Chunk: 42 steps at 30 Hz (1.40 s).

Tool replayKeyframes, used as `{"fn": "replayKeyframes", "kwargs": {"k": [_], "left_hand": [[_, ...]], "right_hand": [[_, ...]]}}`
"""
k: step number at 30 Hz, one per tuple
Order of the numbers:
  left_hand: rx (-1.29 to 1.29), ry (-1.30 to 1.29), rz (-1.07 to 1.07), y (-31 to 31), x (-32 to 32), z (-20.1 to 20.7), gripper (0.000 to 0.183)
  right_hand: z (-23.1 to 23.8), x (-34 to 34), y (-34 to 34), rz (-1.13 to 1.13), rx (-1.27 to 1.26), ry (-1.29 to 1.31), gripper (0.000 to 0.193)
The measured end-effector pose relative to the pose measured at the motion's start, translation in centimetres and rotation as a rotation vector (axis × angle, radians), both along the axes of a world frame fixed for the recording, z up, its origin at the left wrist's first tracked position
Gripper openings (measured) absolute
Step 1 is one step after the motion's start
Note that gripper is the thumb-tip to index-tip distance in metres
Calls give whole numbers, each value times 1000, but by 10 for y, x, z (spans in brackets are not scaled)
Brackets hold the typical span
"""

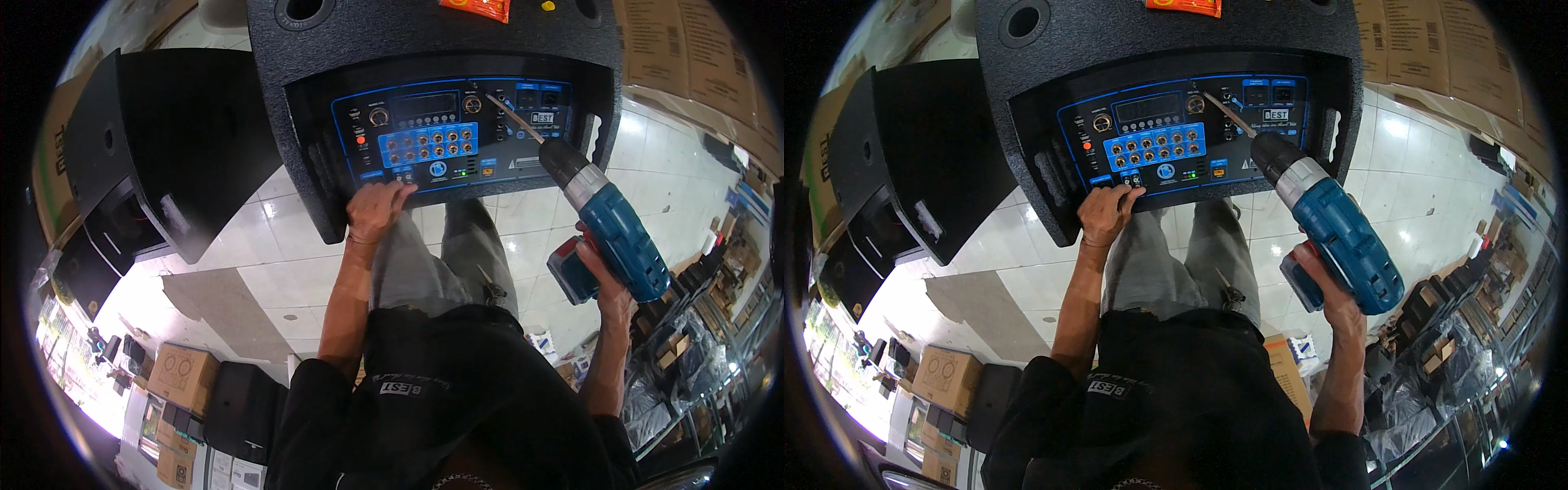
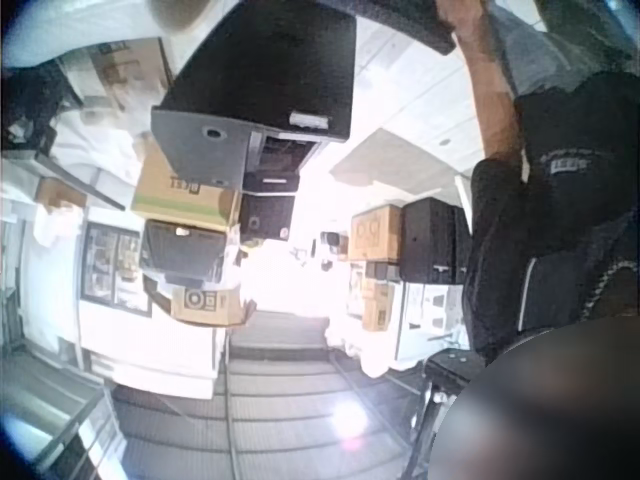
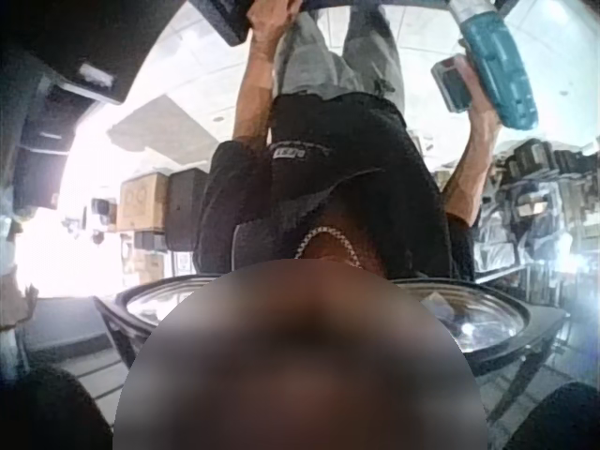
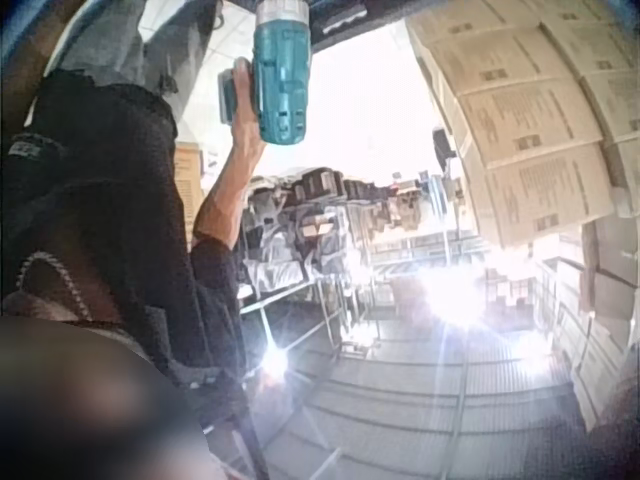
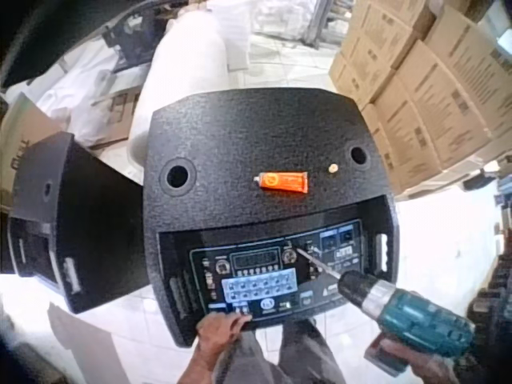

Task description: The person works inside an open speaker cabinet, applying thermal paste to a heatsink and connecting wires on the circuit board. They then reassemble the speaker by securing the front panel with a cordless drill.

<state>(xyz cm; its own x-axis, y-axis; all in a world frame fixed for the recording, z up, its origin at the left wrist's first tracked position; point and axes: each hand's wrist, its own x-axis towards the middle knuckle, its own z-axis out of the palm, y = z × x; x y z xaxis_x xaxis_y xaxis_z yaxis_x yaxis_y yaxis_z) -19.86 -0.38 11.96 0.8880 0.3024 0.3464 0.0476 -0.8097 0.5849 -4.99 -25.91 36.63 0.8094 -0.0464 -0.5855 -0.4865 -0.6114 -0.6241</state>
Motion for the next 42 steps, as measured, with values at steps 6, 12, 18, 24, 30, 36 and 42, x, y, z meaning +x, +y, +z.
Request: {"fn": "replayKeyframes", "kwargs": {"k": [6, 12, 18, 24, 30, 36, 42], "left_hand": [[11, 9, -8, 1, -1, -2, 24], [10, 0, -11, 1, -1, -3, 25], [29, 5, -17, 2, -2, -4, 25], [34, -28, -10, 2, 0, -4, 24], [40, 4, -13, 3, 0, -3, 25], [28, 55, 3, 1, -1, -3, 24], [-1, 59, -7, 3, -1, -2, 25]], "right_hand": [[5, 1, 8, 34, -84, -18, 39], [5, 0, 8, 104, -139, -40, 38], [3, 8, 9, 270, -162, -87, 75], [28, 26, 35, 570, -175, -303, 64], [39, 56, 54, 812, -66, -388, 61], [48, 67, 55, 693, 33, -46, 73], [48, 65, 56, 529, -90, 94, 78]]}}
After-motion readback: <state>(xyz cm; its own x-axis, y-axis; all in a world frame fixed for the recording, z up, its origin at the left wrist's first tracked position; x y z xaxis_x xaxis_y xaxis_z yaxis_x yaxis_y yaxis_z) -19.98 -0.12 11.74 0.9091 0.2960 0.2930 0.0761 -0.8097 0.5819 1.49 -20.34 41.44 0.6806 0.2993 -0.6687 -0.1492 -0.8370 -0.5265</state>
